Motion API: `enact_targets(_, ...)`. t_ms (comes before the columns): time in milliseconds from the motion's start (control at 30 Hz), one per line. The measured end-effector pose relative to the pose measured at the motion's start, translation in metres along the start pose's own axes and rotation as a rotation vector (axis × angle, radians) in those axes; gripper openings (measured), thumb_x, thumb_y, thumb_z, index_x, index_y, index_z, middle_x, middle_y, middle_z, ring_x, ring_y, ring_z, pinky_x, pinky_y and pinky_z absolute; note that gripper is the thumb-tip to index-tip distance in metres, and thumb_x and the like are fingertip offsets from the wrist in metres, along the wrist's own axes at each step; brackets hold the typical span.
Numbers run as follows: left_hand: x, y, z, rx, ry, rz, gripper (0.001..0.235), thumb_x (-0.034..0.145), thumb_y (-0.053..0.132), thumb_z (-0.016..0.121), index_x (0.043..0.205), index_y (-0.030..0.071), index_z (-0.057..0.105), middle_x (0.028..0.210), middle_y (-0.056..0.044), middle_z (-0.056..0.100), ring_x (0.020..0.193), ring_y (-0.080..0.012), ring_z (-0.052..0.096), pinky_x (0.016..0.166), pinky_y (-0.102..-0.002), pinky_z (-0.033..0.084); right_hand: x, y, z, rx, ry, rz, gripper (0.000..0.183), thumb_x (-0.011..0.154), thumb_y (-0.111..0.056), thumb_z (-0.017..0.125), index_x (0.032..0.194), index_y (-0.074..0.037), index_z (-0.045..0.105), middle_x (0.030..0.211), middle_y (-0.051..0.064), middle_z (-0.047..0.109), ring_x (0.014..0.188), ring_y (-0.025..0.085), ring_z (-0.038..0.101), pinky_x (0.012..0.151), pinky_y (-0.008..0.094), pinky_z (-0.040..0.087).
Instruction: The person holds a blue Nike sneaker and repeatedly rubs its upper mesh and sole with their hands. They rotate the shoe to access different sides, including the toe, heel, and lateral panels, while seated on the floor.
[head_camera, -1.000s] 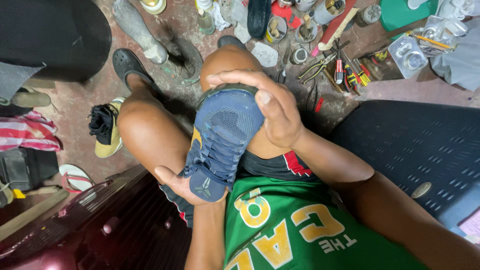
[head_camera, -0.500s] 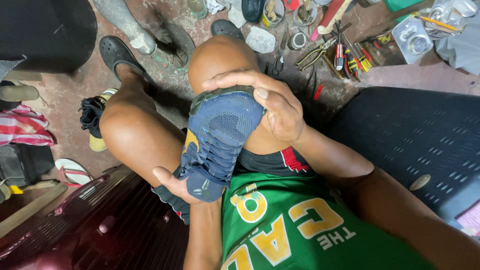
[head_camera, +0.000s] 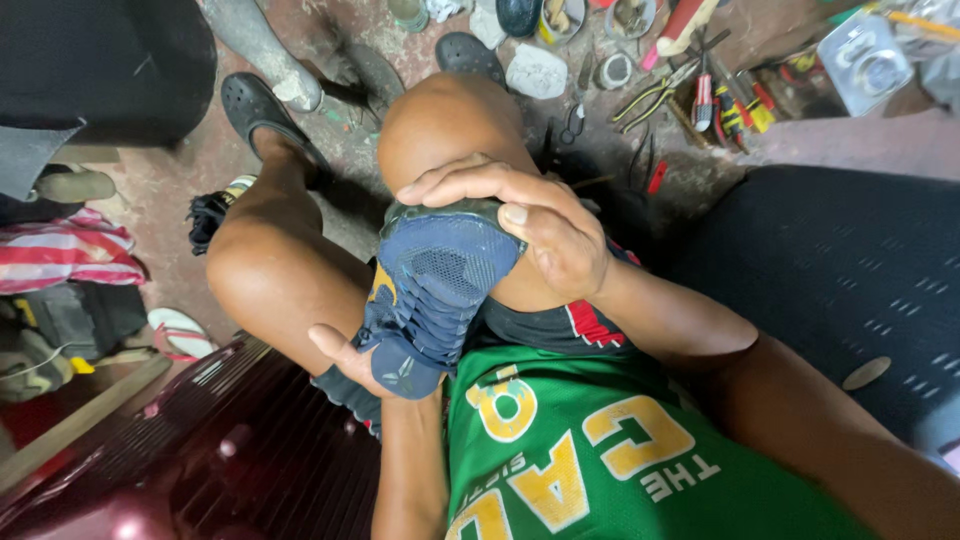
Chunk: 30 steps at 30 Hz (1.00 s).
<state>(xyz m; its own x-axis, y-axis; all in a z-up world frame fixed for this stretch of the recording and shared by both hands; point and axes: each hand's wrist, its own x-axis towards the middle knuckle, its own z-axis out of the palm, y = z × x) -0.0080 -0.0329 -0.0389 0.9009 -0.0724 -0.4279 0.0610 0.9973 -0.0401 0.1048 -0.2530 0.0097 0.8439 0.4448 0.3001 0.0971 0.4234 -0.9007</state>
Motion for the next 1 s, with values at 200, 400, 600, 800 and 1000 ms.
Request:
enact_targets(200, 0.003, 0.002, -0.005, 0.128, 0.005, 0.002, 0.128, 0.082, 0.083, 0.05, 0.166, -0.007, 0.014, 0.171, -0.024, 0.021, 0.156, -0.0391, 0.027, 0.13, -0.05, 0.022, -0.003, -0.002, 0.003, 0.013, -0.008, -0.016, 0.05, 0.109, -0.024, 0.034, 0.14, 0.007, 0.056, 0.142, 0.022, 0.06, 0.138, 0.03, 0.057, 0.123, 0.041, 0.042)
enact_targets(400, 0.006, 0.001, -0.002, 0.098, 0.003, 0.013, 0.127, 0.084, 0.083, 0.049, 0.165, -0.008, 0.014, 0.17, -0.024, 0.022, 0.156, -0.0385, 0.027, 0.131, -0.05, 0.021, 0.0, 0.002, -0.002, 0.067, -0.03, 0.013, 0.046, 0.112, -0.025, 0.037, 0.139, 0.006, 0.056, 0.144, 0.021, 0.059, 0.14, 0.03, 0.055, 0.123, 0.041, 0.039)
enact_targets(600, 0.008, -0.002, 0.004, 0.038, 0.019, 0.026, 0.121, 0.086, 0.077, 0.053, 0.165, -0.007, 0.016, 0.17, -0.021, 0.024, 0.156, -0.036, 0.028, 0.131, -0.049, 0.022, 0.006, 0.007, -0.007, -0.011, -0.058, -0.006, 0.045, 0.117, -0.03, 0.037, 0.139, 0.004, 0.056, 0.145, 0.019, 0.059, 0.141, 0.029, 0.056, 0.124, 0.04, 0.04)
enact_targets(800, 0.008, -0.003, 0.008, 0.133, 0.024, 0.031, 0.117, 0.089, 0.075, 0.054, 0.167, -0.004, 0.018, 0.171, -0.019, 0.026, 0.156, -0.034, 0.03, 0.132, -0.047, 0.022, 0.012, 0.01, -0.009, -0.049, -0.085, -0.058, 0.047, 0.119, -0.032, 0.034, 0.141, 0.003, 0.055, 0.147, 0.018, 0.058, 0.142, 0.028, 0.054, 0.124, 0.039, 0.038)
enact_targets(1000, 0.009, -0.001, 0.01, 0.133, 0.105, 0.052, 0.114, 0.09, 0.075, 0.054, 0.164, -0.006, 0.021, 0.169, -0.02, 0.028, 0.154, -0.035, 0.032, 0.13, -0.047, 0.025, 0.012, 0.009, -0.005, -0.035, -0.081, -0.014, 0.048, 0.12, -0.035, 0.034, 0.143, 0.003, 0.053, 0.147, 0.018, 0.057, 0.144, 0.028, 0.053, 0.123, 0.038, 0.036)
